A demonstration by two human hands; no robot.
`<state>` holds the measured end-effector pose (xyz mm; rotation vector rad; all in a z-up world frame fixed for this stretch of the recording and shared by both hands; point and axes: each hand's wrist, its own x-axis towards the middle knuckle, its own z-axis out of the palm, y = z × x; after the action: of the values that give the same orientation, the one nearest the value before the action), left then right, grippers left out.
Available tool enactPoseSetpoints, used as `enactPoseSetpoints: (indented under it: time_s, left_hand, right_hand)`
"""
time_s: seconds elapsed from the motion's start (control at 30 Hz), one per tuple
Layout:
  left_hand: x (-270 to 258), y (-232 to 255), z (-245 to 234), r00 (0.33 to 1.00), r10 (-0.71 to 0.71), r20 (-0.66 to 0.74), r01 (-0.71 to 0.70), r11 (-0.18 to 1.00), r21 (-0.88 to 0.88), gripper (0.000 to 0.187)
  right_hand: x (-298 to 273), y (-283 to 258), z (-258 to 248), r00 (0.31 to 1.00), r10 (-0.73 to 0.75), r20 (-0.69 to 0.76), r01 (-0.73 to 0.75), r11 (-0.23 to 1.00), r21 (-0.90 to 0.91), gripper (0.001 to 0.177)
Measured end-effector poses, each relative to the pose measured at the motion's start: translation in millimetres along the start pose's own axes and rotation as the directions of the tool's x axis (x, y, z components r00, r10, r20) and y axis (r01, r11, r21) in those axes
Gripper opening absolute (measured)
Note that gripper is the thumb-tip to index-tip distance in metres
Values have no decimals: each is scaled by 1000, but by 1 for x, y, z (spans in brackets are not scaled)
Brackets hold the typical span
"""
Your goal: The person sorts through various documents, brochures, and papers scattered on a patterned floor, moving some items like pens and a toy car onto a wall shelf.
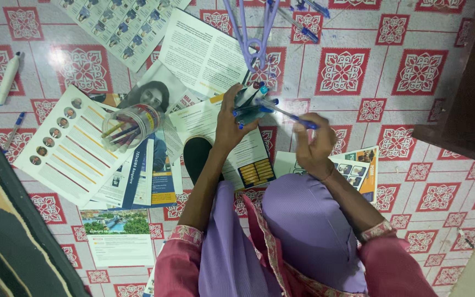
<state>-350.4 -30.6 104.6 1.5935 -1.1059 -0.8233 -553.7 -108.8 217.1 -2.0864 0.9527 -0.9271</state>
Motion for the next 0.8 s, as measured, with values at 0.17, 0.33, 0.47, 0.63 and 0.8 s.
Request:
enactPoseSetpoints:
  time_s: [0.17,0.33,0.47,0.63,0.8]
  left_hand:
    - [-1,0,0,999,-48,-3,48,999,-8,97]
    - [-2,-5,1,999,-38,2,38,999,13,99]
    - [-3,-2,2,999,-49,2,49,999,-7,102]
    - [-1,-2,-1,997,-71,13,71,997,8,101]
    - [-1,-3,-3,999,-47,-21,47,999,-13,100]
  right_hand:
    - [9,22,26,938,-83,337,89,996,-4,31]
    - [56,110,36,954,262,145,-242,959,-145,18]
    - [105,187,65,994,12,107,40,882,-469,35]
    - [87,223,87,998,34,48,4,770,-639,29]
    - [55,146,47,938,336,-83,-339,940,-22,19]
